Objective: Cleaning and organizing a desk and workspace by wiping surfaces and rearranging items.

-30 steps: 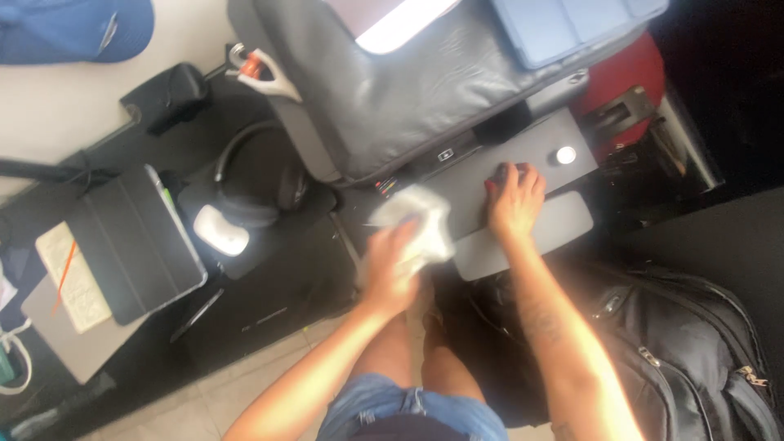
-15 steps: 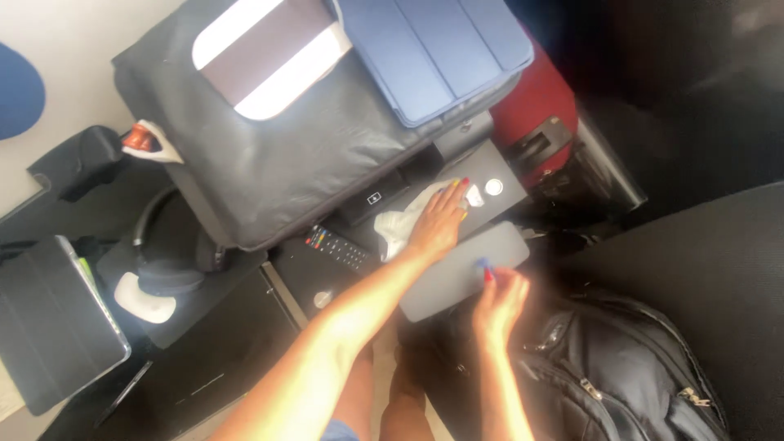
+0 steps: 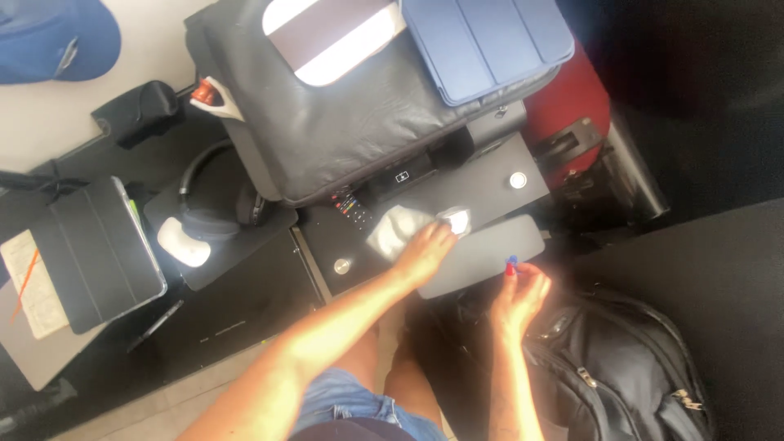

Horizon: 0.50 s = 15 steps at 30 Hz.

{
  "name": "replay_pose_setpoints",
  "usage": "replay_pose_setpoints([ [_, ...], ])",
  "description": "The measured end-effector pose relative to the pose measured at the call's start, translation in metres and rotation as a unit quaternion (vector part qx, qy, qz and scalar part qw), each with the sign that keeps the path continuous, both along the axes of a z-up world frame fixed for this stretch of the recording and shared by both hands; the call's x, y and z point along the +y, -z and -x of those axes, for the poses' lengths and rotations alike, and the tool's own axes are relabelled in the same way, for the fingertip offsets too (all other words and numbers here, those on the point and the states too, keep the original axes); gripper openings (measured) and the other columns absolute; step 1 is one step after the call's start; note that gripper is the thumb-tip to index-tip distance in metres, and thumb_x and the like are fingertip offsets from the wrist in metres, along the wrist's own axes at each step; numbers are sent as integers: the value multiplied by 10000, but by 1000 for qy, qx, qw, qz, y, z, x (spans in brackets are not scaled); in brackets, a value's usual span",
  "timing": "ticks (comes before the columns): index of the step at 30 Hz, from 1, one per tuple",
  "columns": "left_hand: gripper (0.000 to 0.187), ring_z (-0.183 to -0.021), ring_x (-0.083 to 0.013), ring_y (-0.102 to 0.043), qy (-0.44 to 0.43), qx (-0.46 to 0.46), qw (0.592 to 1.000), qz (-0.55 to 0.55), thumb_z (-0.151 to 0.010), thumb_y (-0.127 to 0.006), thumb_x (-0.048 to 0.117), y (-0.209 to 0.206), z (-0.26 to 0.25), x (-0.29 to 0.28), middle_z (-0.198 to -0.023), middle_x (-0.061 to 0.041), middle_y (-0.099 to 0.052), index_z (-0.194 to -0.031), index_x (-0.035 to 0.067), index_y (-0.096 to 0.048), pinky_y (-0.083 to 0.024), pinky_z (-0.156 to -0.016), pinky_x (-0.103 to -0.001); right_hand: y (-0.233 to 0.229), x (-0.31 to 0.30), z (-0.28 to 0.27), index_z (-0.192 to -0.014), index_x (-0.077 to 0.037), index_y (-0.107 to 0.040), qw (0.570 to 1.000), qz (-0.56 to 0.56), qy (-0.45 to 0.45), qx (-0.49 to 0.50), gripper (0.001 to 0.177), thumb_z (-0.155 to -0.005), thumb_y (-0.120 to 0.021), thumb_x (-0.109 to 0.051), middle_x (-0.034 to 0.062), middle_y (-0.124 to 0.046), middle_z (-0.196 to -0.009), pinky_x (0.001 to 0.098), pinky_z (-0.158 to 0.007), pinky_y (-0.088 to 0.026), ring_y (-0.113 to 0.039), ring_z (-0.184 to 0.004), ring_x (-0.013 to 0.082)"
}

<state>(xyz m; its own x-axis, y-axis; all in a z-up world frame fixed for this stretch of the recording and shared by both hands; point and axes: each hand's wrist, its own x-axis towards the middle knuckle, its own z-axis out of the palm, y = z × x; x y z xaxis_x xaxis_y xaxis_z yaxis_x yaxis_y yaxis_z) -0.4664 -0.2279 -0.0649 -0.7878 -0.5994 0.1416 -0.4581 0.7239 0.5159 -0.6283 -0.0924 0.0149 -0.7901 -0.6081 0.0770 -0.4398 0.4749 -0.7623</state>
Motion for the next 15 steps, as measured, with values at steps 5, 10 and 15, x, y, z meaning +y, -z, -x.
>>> replay_pose_setpoints([
  [5,350,-1121,-386,-604,0,-189,951,-246,-900,-543,40,-95,-40,5,-1193,-189,-607,-1240,60,-626,-512,-950,-458,-7,-52,16,-1127,-28,-590,998,43,-48,-8,187,-1024,-689,-148,158,-538,-1141,458,-954,-453,-560,-1067,322],
  [10,372,-1066,-417,-628,22,120,986,-116,-798,-631,93,-122,-124,31,-1158,-197,-654,-1168,58,-610,-525,-899,-480,46,-124,22,-1168,-34,-584,984,51,-172,-3,214,-984,-684,-78,176,-532,-1189,468,-979,-463,-568,-1106,350],
  [15,329,-943,-410,-621,-386,-7,918,-90,-933,-521,32,-91,-169,-26,-1219,-271,-533,-1257,19,-578,-540,-760,-515,5,-131,-44,-1302,1,-561,944,-28,-246,218,446,-941,-743,-186,226,-552,-1230,543,-987,-457,-556,-1146,451],
])
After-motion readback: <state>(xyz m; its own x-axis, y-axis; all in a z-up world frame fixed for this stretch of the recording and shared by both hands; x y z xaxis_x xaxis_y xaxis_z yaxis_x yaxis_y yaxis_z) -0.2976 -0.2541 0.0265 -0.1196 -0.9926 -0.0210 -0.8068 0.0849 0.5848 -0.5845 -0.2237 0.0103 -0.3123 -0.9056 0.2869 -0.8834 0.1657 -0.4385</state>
